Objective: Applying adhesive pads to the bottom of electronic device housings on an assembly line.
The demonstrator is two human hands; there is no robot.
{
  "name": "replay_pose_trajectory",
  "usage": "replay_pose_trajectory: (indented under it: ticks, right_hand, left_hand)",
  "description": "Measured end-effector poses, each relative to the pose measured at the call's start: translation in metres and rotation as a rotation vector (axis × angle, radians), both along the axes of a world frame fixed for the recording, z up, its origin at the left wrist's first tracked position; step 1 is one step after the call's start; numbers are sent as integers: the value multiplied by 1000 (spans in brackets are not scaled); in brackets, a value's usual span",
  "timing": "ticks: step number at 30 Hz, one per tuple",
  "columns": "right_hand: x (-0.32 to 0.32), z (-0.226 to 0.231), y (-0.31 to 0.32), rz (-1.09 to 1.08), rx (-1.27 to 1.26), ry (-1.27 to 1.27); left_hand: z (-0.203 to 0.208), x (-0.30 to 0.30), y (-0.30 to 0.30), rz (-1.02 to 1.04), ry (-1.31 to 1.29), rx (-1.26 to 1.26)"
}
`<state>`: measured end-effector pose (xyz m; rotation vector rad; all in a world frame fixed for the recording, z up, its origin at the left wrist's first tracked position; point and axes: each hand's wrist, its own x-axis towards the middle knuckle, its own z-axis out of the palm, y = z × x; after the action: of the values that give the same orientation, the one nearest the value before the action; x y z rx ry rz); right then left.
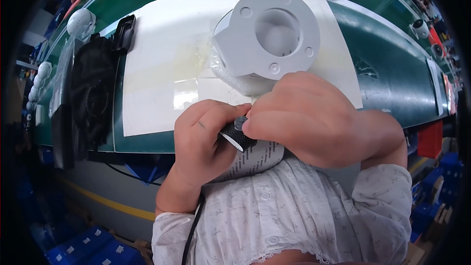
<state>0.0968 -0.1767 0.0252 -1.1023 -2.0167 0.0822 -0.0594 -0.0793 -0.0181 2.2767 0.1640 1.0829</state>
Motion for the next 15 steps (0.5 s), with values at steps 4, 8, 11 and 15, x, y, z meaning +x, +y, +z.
replay_pose_trajectory:
  ticks: [4,8,11,15]
  right_hand:
    - [6,-2,5,33,83,56]
    - [4,-3,8,131,75,329]
    - [-1,-2,8,176,-21,491]
    - [9,10,3,137,-128,178]
  left_hand:
    - [5,-1,-1,15,13,-39]
    - [0,-1,2,3,16,13]
    - [-4,1,2,-29,2,60]
    - [4,-1,-1,1,118,66]
